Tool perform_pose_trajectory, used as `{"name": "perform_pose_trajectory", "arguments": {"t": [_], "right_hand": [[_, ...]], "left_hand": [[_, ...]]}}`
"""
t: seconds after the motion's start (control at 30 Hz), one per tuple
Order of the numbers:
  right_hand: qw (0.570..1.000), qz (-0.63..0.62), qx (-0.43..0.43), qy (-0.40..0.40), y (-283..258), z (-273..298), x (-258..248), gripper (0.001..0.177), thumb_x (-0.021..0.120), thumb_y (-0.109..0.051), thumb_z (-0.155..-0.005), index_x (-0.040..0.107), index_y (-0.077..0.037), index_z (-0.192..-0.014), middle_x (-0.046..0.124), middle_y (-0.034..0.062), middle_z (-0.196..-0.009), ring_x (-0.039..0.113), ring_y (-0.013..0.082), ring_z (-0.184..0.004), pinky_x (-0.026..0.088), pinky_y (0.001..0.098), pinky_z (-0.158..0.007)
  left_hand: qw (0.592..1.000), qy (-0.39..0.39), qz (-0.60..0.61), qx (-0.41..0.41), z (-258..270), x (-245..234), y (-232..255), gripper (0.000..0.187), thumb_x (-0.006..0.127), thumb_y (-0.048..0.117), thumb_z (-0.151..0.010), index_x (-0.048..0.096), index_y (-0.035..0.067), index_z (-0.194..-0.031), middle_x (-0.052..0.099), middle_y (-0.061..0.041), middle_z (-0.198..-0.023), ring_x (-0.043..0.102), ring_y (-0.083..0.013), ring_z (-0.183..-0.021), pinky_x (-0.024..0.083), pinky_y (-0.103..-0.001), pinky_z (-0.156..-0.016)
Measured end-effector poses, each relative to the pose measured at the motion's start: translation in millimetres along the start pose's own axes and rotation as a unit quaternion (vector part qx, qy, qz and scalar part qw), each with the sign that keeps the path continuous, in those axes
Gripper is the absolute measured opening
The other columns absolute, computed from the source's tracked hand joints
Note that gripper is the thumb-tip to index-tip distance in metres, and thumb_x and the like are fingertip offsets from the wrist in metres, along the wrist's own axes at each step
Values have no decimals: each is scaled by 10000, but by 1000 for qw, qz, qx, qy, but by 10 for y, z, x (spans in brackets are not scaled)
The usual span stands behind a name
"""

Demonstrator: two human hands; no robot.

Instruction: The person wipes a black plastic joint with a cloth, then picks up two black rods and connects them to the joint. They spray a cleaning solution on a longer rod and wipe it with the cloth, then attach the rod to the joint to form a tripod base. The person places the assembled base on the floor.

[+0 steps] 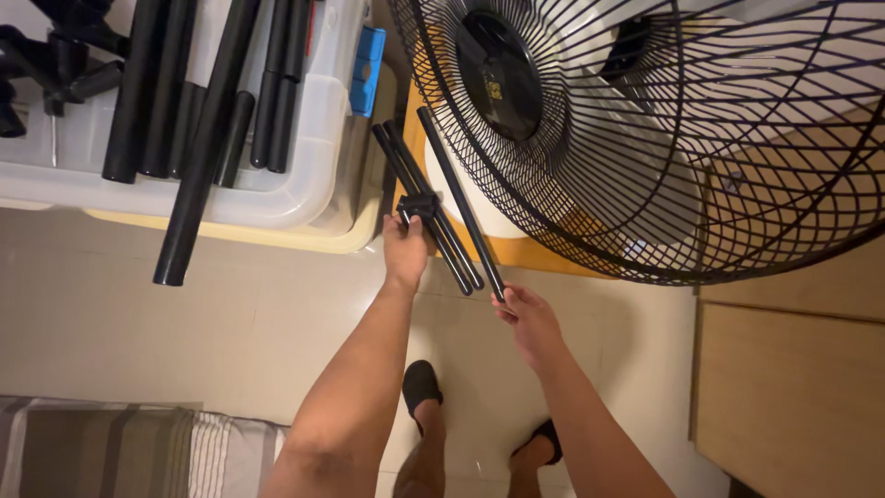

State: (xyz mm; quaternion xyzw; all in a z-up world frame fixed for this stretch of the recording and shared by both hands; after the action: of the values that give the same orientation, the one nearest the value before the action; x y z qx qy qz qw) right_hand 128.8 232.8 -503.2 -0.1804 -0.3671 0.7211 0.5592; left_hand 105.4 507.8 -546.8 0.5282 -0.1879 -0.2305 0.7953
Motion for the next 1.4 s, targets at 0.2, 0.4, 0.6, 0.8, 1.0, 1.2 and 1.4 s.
{"name": "perform_pose_trajectory", "arguments": {"t": [0.2, 0.4, 0.6, 0.8, 1.0, 1.2, 1.4], "right_hand": [[1000, -15, 11, 1, -37, 38, 2, 264, 602, -187, -1004, 675, -46, -1214, 727, 54, -1067, 662, 145, -965, 498, 317, -872], [1000, -8, 13, -3, -7, 25, -19, 252, 601, -183, -1008, 683, -57, -1211, 721, 39, -1064, 659, 131, -965, 492, 309, -882], [1000, -4, 19, 0, 5, 32, -49, 251, 592, -187, -1013, 684, -60, -1210, 719, 36, -1060, 654, 124, -973, 480, 309, -881], [1000, 5, 10, -5, -11, 65, -75, 252, 585, -186, -1014, 686, -56, -1206, 716, 38, -1066, 647, 130, -991, 480, 312, -885], [1000, 12, 15, 5, 2, 93, -119, 244, 587, -182, -1013, 690, -59, -1198, 722, 36, -1073, 650, 130, -995, 479, 317, -890], [1000, 2, 11, 0, 19, 121, -138, 237, 593, -178, -1012, 686, -62, -1196, 723, 48, -1076, 656, 142, -996, 486, 325, -891], [1000, 14, 18, 5, -9, 168, -121, 245, 597, -194, -1011, 689, -65, -1198, 726, 41, -1080, 652, 134, -1009, 482, 326, -903]], "left_hand": [[1000, 0, 9, -21, -25, 34, -11, 219, 597, 163, -997, 639, -9, -1127, 170, -273, -1676, 269, -302, -1554, 191, -344, -1227], [999, 0, -1, -41, -2, 10, 42, 230, 578, 168, -1005, 657, -3, -1138, 197, -260, -1668, 202, -282, -1573, 194, -342, -1218], [998, -2, 26, -52, 18, 11, 107, 220, 580, 152, -1006, 635, 6, -1162, 237, -224, -1650, 280, -266, -1531, 222, -330, -1201], [998, -15, 37, -38, 47, -34, 145, 160, 566, 138, -1012, 606, 11, -1101, 636, -129, -1322, 581, -228, -1231, 376, -320, -1096], [996, -12, 59, -68, 72, -79, 112, 168, 556, 149, -1018, 602, 18, -1112, 656, -100, -1292, 569, -193, -1209, 373, -304, -1080], [995, 12, 53, -84, 66, -131, 96, 176, 582, 170, -1010, 575, 24, -1108, 649, -74, -1289, 569, -165, -1205, 375, -290, -1064], [995, 28, 27, -94, 109, -178, 180, 207, 611, 202, -1002, 567, 24, -1099, 679, -95, -1186, 584, -179, -1096, 421, -299, -998]]}}
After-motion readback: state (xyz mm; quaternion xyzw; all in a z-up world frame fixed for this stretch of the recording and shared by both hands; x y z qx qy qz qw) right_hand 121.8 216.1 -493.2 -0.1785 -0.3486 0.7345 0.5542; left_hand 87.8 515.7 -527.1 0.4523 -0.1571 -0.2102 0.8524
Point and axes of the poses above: each hand's wrist, its own z-axis away from the middle knuckle, its own x-axis out of the palm, y = z × x, the point moved 4 cm from there along -z, towards the middle knuckle
